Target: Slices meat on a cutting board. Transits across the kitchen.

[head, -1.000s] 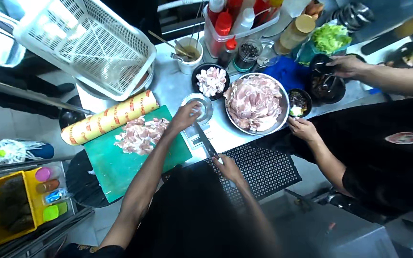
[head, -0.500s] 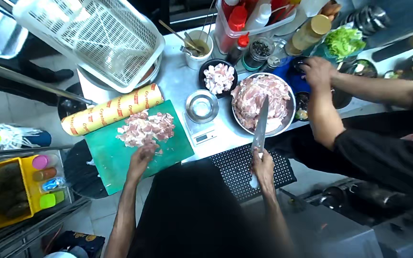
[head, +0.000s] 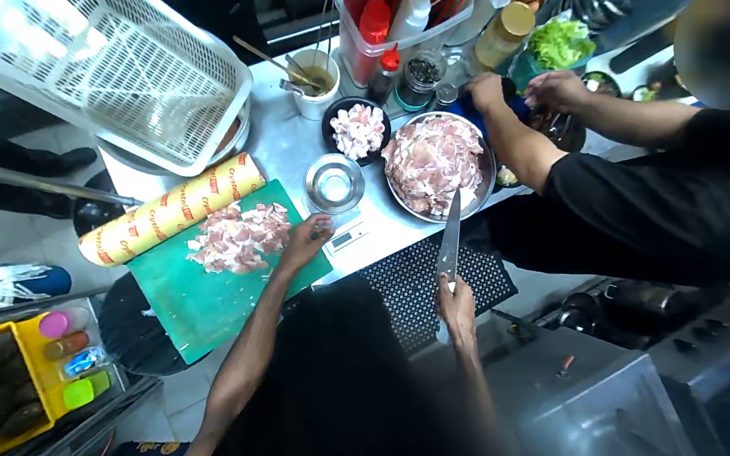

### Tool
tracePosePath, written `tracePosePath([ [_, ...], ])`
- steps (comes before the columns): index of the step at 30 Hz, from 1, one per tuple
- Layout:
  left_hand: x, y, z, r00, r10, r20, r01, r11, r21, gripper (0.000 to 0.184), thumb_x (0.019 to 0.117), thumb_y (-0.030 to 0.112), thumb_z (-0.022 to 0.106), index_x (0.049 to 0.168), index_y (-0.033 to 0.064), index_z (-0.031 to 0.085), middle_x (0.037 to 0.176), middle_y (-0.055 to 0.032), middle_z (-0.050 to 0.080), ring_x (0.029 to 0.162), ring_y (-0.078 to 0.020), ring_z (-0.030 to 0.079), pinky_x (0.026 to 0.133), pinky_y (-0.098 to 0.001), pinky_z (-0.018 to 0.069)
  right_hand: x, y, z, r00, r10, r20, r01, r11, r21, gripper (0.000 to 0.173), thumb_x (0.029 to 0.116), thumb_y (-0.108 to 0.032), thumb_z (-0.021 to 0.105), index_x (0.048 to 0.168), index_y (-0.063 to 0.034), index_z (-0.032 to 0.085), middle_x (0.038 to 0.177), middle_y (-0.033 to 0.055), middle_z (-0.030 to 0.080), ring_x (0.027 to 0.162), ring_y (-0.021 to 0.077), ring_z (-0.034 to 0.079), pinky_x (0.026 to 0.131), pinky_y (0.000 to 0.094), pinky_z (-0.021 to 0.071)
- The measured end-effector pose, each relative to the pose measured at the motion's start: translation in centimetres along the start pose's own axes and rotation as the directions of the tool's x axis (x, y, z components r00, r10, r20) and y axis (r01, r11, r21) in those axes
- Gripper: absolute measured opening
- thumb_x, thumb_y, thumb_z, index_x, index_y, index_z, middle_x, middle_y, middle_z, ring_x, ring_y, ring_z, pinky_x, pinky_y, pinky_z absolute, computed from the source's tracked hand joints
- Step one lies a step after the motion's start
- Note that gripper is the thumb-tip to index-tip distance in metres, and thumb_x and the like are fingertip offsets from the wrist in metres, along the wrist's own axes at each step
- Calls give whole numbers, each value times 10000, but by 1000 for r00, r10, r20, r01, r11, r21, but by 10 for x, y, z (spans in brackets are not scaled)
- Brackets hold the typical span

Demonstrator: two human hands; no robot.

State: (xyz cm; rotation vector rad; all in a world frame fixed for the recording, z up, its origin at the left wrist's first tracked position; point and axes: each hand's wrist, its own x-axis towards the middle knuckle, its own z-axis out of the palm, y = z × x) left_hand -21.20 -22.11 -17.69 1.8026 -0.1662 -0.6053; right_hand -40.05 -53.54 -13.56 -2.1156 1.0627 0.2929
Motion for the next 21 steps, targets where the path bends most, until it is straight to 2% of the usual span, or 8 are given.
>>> tracePosePath([
  [4, 69, 35, 47, 989, 84, 122, -93, 993, 75, 480, 1036, 260, 605, 1474, 88, 511, 1456, -121, 575, 1180, -242, 671, 1009, -453, 562, -1, -15, -1, 995, -74, 73, 78, 995, -55, 436, 1081, -438, 431, 1069, -58, 644, 670, 58, 581, 514, 187, 581, 513, 408, 531],
  [6, 108, 53, 67, 986, 127, 108, -144, 975, 168, 514, 1044, 291, 585, 1497, 69, 486, 1487, -156, 540, 1252, -276, 627, 1056, -475, 527, 8, -18, 5, 989, -78, 129, 81, 996, -25, 433, 1085, -439, 429, 1072, -56, 631, 662, 52, 571, 491, 173, 569, 490, 384, 531],
  [8, 139, 67, 85, 971, 231, 62, -239, 933, 268, 526, 1035, 266, 583, 1509, 67, 472, 1509, -183, 497, 1313, -304, 567, 1078, -471, 499, 13, -17, 10, 993, -40, 115, 45, 998, -43, 436, 1082, -446, 423, 1070, -63, 631, 696, 62, 586, 528, 187, 589, 531, 402, 543],
  [11, 172, 84, 108, 902, 422, 91, -418, 801, 429, 454, 1005, 141, 551, 1445, 30, 539, 1477, -194, 521, 1366, -331, 508, 1140, -475, 427, 11, -11, 16, 995, 18, 100, -15, 999, -28, 436, 1088, -436, 416, 1074, -57, 632, 706, 69, 592, 537, 191, 597, 533, 405, 546],
  [14, 176, 87, 144, 802, 514, 304, -589, 591, 551, 366, 1002, 76, 534, 1354, 58, 634, 1340, -168, 634, 1290, -331, 578, 1111, -468, 461, 6, -1, 22, 983, 103, 155, -119, 988, 97, 419, 1099, -400, 422, 1089, -31, 620, 642, 57, 563, 465, 171, 562, 458, 365, 528],
  [17, 165, 83, 182, 797, 406, 448, -604, 534, 591, 343, 1013, 42, 518, 1320, 96, 661, 1295, -144, 661, 1244, -325, 613, 1054, -480, 508, 5, 4, 19, 966, 165, 198, -206, 957, 206, 397, 1103, -378, 439, 1106, -15, 599, 595, 45, 527, 421, 153, 523, 412, 336, 502],
  [19, 161, 75, 203, 834, 327, 444, -551, 531, 644, 345, 1023, 50, 502, 1336, 65, 646, 1269, -160, 665, 1213, -344, 621, 1020, -488, 518, 3, 5, 6, 960, 183, 212, -224, 956, 190, 380, 1101, -364, 452, 1107, -15, 601, 591, 43, 525, 422, 151, 522, 412, 334, 499],
  [21, 161, 78, 218, 869, 264, 418, -493, 524, 695, 311, 1027, 66, 496, 1294, 36, 654, 1264, -173, 666, 1213, -358, 619, 1011, -500, 519, -1, 5, -16, 956, 205, 210, -227, 971, 82, 390, 1092, -377, 464, 1132, -24, 625, 633, 65, 557, 465, 176, 548, 457, 370, 518],
])
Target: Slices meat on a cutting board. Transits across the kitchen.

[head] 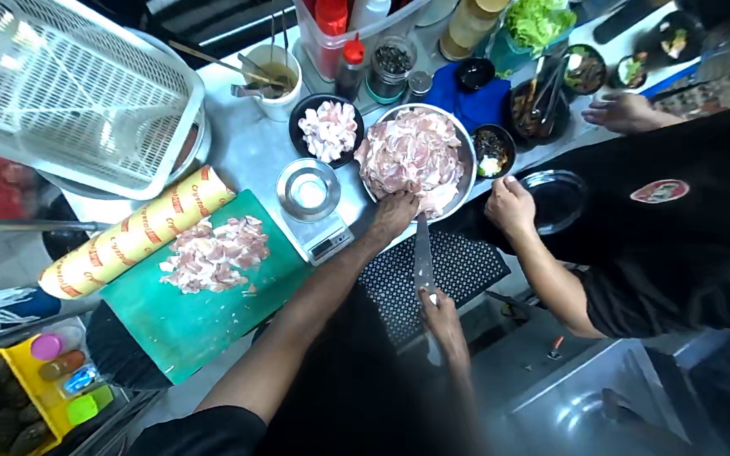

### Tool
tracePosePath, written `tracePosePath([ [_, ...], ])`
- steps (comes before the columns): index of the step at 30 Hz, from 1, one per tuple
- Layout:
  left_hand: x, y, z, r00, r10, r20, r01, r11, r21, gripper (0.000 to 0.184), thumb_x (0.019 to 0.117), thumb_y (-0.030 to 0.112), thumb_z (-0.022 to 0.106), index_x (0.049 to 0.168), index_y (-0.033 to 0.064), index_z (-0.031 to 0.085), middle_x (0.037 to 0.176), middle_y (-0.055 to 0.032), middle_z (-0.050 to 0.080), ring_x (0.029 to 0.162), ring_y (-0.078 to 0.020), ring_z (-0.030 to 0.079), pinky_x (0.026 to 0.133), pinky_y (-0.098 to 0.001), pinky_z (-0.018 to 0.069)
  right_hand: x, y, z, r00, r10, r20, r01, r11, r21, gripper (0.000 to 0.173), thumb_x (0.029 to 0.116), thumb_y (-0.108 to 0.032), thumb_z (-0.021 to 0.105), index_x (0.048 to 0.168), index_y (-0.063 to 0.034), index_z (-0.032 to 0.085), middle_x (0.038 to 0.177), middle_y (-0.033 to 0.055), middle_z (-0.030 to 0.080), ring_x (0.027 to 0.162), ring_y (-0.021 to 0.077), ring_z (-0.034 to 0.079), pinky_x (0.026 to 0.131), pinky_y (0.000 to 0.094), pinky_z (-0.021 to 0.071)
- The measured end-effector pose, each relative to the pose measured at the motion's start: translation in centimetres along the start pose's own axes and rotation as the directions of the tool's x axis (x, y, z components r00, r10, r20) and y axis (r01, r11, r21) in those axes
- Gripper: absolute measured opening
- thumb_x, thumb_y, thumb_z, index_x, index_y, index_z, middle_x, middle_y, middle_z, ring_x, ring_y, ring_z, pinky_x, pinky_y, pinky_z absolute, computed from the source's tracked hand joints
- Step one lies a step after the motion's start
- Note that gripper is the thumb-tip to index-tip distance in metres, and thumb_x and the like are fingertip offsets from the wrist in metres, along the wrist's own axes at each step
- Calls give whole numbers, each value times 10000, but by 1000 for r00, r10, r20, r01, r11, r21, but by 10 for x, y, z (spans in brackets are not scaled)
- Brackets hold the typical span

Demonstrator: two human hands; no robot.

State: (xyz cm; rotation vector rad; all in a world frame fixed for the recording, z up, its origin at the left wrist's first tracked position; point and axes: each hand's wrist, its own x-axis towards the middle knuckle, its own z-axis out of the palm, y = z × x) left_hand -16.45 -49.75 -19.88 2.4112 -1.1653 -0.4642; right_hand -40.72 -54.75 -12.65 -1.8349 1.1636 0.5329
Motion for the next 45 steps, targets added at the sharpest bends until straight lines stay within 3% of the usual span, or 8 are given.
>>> tracePosePath([
  [5, 12, 11, -12, 991, -72, 114, 66, 997, 50, 286, 1027, 68, 486, 1243, 51, 674, 1300, -172, 644, 1248, -356, 589, 1060, -503, 480, -36, 0, -51, 998, 58, -21, -61, 980, -187, 415, 1079, -411, 480, 1188, -48, 647, 698, 111, 616, 520, 230, 599, 501, 443, 542],
  [9, -17, -7, -11, 977, 14, -215, -35, 995, -95, 288, 976, 67, 562, 1212, 106, 722, 1209, -112, 710, 1179, -288, 654, 1031, -452, 520, -41, -9, -68, 983, -143, -118, 108, 958, -265, 439, 1071, -438, 487, 1169, -48, 661, 698, 112, 605, 521, 232, 584, 498, 471, 530],
  [13, -108, -50, -11, 932, 24, -361, -130, 954, -271, 244, 989, 64, 582, 1177, 72, 736, 1102, -88, 731, 1074, -229, 683, 973, -392, 553, -23, -38, -58, 898, -429, -97, 348, 828, -439, 479, 1054, -475, 488, 1124, -29, 650, 723, 140, 602, 630, 300, 598, 585, 551, 477],
  [17, -263, -105, 14, 923, -342, -178, 214, 838, -501, 259, 1052, 210, 554, 1192, 88, 735, 1150, -58, 735, 1097, -150, 689, 1020, -373, 546, 3, -82, -25, 787, -592, 175, 577, 606, -548, 493, 1061, -502, 467, 1128, -44, 637, 642, 110, 567, 567, 295, 591, 530, 507, 485],
  [23, -455, -130, 17, 420, -874, -243, 546, 457, -703, 305, 1033, 251, 595, 1244, 55, 698, 1154, -99, 735, 983, -169, 724, 887, -380, 608, 19, -143, 95, 706, -315, 634, 698, 456, -551, 486, 1081, -480, 411, 1322, -94, 581, 916, 184, 692, 850, 372, 701, 769, 575, 557],
  [30, -514, -104, 43, -143, -916, -375, 257, 332, -908, 277, 1023, 124, 601, 1240, -45, 632, 1063, -138, 724, 893, -205, 731, 797, -387, 634, -3, -164, 224, 798, -327, 506, 595, 294, -748, 444, 1102, -304, 339, 1478, -85, 429, 1119, 222, 708, 1064, 405, 702, 883, 562, 563],
  [38, -498, -89, 85, -197, -934, -299, 108, 282, -953, 299, 1012, 117, 621, 1263, -46, 623, 1107, -146, 709, 943, -193, 712, 848, -375, 616, -16, -139, 251, 734, -295, 612, 667, 146, -730, 456, 1086, -198, 353, 1532, -106, 354, 1141, 218, 694, 1045, 397, 709, 860, 544, 582],
  [45, -505, -167, 21, -132, -924, -359, 286, 311, -907, 464, 1018, 274, 635, 1374, -17, 567, 1298, -197, 645, 1157, -237, 658, 1006, -410, 547, -35, -131, 231, 643, -321, 696, 741, 28, -671, 416, 1081, -240, 391, 1482, -154, 456, 1104, 233, 697, 1017, 435, 699, 839, 582, 568],
])
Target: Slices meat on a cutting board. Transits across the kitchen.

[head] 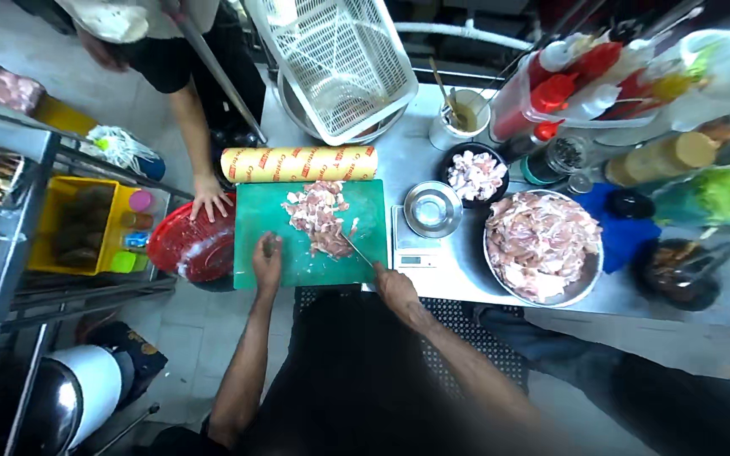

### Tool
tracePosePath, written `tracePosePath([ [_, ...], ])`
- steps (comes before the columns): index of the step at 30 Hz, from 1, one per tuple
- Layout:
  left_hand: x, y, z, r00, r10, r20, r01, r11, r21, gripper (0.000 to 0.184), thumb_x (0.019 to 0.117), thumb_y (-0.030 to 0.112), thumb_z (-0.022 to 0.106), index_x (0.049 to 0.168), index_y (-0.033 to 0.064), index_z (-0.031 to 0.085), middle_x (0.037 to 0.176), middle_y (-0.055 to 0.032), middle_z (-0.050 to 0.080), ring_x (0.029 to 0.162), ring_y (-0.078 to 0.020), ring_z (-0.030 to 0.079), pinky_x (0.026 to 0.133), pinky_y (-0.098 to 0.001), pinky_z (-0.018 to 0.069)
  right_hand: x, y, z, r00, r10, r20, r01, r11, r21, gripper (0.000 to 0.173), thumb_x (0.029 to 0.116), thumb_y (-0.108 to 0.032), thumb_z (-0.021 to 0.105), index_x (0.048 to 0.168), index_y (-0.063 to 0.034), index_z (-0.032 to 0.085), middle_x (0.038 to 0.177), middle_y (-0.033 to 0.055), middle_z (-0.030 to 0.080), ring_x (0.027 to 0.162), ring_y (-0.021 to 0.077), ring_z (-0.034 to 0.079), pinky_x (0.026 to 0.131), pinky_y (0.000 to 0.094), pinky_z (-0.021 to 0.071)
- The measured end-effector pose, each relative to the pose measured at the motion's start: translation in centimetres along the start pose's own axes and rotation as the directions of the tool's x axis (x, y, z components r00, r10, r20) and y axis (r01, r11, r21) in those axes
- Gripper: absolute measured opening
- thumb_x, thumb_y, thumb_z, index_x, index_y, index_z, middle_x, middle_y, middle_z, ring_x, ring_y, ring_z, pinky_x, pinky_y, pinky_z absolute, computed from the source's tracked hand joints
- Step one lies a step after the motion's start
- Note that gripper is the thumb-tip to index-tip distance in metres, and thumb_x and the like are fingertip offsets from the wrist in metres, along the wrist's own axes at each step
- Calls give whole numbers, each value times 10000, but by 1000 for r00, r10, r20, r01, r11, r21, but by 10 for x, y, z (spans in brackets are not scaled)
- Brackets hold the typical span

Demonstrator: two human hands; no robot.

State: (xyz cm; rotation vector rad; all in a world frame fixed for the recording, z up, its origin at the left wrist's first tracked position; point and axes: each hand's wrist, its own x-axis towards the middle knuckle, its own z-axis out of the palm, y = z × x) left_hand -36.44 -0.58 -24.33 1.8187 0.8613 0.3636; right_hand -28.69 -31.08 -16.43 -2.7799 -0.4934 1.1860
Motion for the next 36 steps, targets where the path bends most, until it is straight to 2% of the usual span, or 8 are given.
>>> tracePosePath([
  [7, 75, 0, 17, 994, -112, -19, 114, 982, 150, 550, 1036, 426, 579, 1399, 14, 549, 1330, -202, 627, 1224, -304, 618, 1062, -496, 485, 27, 1, -32, 974, 201, -106, -194, 978, 69, 430, 1072, -298, 410, 1472, -175, 509, 1173, 221, 700, 1092, 418, 686, 879, 601, 549],
  [11, 92, 0, 54, 997, -46, 66, 31, 977, 213, 565, 1000, 404, 631, 1384, -4, 560, 1354, -236, 587, 1242, -337, 589, 1063, -485, 483, 59, -13, -36, 976, 171, -133, -163, 984, 69, 399, 1059, -269, 455, 1436, -156, 520, 1150, 236, 697, 1086, 435, 683, 872, 604, 552],
  [16, 101, 18, 89, 980, -41, 195, -14, 962, 273, 642, 952, 512, 657, 1392, 52, 576, 1421, -232, 544, 1339, -415, 490, 1117, -581, 398, 57, -29, -25, 998, 53, -45, -53, 999, 0, 407, 1062, -254, 434, 1448, -143, 497, 1196, 241, 677, 1121, 427, 671, 899, 595, 551],
  [20, 106, 34, 77, 918, -61, 391, -23, 978, 208, 576, 1006, 528, 576, 1351, 68, 607, 1328, -196, 626, 1250, -351, 591, 1060, -579, 462, 41, -30, -24, 1000, 2, -1, -2, 998, -58, 406, 1062, -272, 424, 1445, -165, 508, 1171, 232, 688, 1100, 431, 677, 888, 608, 547],
  [23, 114, 35, 54, 942, 1, 335, -77, 974, 213, 447, 1002, 444, 618, 1253, 79, 678, 1270, -189, 638, 1204, -344, 602, 1028, -566, 482, 23, -12, -34, 997, 58, -58, -62, 997, -55, 419, 1051, -303, 449, 1450, -208, 532, 1166, 233, 694, 1087, 440, 678, 872, 616, 548],
  [26, 130, 26, 52, 970, 22, 242, -86, 963, 257, 547, 1013, 518, 564, 1318, 71, 646, 1384, -200, 583, 1307, -361, 540, 1096, -561, 433, 17, -4, -41, 982, 159, -99, -161, 987, -15, 401, 1050, -308, 455, 1422, -199, 561, 1182, 220, 696, 1102, 426, 678, 875, 607, 548],
  [29, 139, 21, 74, 953, 37, 302, -147, 925, 350, 616, 996, 573, 526, 1406, 119, 604, 1457, -162, 551, 1370, -381, 478, 1105, -620, 380, 36, -10, -45, 968, 217, -129, -217, 976, 11, 381, 1051, -296, 463, 1396, -184, 580, 1171, 212, 705, 1099, 422, 682, 870, 607, 550],
  [36, 134, 28, 105, 907, 108, 407, -261, 902, 343, 618, 987, 646, 478, 1409, 211, 598, 1490, -105, 529, 1386, -377, 453, 1076, -673, 358, 78, -37, -35, 994, 34, -107, -39, 998, -49, 355, 1053, -239, 466, 1390, -168, 555, 1132, 222, 697, 1056, 432, 689, 824, 612, 563],
])
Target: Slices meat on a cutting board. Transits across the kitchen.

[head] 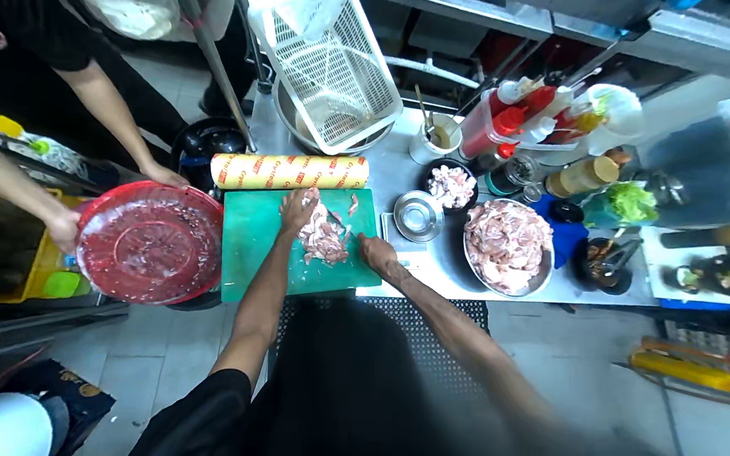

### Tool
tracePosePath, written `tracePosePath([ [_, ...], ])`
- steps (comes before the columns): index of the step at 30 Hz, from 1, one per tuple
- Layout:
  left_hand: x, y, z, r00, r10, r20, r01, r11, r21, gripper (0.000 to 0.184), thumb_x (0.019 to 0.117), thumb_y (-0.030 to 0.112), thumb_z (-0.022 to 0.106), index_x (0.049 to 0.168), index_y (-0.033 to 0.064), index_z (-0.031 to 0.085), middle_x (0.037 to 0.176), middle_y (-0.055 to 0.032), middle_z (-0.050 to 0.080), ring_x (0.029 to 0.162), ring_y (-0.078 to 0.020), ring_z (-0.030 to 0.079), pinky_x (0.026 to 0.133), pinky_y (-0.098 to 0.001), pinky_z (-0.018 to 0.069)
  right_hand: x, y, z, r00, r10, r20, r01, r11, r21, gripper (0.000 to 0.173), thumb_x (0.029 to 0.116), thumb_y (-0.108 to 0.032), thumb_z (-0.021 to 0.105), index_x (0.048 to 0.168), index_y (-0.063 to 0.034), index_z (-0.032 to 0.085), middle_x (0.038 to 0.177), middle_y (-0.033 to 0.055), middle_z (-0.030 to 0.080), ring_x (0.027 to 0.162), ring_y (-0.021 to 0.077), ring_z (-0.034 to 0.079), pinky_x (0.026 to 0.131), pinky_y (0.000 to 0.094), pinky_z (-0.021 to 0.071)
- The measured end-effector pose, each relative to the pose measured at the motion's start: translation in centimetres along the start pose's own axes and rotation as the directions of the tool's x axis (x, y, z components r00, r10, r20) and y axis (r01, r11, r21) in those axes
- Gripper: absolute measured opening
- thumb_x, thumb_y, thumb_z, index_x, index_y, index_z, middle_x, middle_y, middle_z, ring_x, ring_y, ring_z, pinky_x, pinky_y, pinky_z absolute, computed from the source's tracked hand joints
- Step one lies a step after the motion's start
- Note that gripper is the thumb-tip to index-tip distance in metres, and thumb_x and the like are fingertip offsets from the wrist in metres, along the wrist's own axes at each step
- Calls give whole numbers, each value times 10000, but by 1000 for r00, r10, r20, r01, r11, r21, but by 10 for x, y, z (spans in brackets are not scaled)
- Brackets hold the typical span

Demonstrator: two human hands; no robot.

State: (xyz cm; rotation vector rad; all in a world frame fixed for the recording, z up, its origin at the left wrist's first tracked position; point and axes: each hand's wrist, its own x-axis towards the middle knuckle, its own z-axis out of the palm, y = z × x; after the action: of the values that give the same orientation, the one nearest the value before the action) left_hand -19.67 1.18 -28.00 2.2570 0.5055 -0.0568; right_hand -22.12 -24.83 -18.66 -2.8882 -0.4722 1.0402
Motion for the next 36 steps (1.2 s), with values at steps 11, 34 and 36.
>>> tracePosePath([
  [11, -79, -31, -34, 983, 184, 12, -181, 975, -130, 478, 1010, 498, 576, 1310, 134, 654, 1337, -126, 623, 1282, -305, 558, 1086, -537, 448, -73, 18, 1, 995, -78, 60, 83, 993, -79, 376, 1052, -227, 443, 1410, -164, 539, 1094, 240, 699, 1028, 456, 686, 836, 621, 546],
  [34, -91, -65, -36, 950, 97, -298, -140, 982, -128, 517, 1083, 406, 448, 1484, 88, 516, 1510, -129, 529, 1403, -246, 500, 1176, -470, 399, -62, 38, 33, 986, 150, -73, -134, 973, 187, 421, 1071, -321, 393, 1429, -144, 528, 1060, 195, 723, 992, 400, 715, 828, 562, 573],
  [36, -91, -73, -38, 935, 60, -348, -111, 986, -127, 553, 1085, 442, 427, 1489, 73, 504, 1528, -153, 505, 1440, -255, 458, 1198, -461, 367, -51, 42, 30, 976, 213, -54, -201, 964, 172, 424, 1080, -310, 382, 1451, -151, 514, 1116, 210, 716, 1055, 410, 700, 873, 576, 557],
])
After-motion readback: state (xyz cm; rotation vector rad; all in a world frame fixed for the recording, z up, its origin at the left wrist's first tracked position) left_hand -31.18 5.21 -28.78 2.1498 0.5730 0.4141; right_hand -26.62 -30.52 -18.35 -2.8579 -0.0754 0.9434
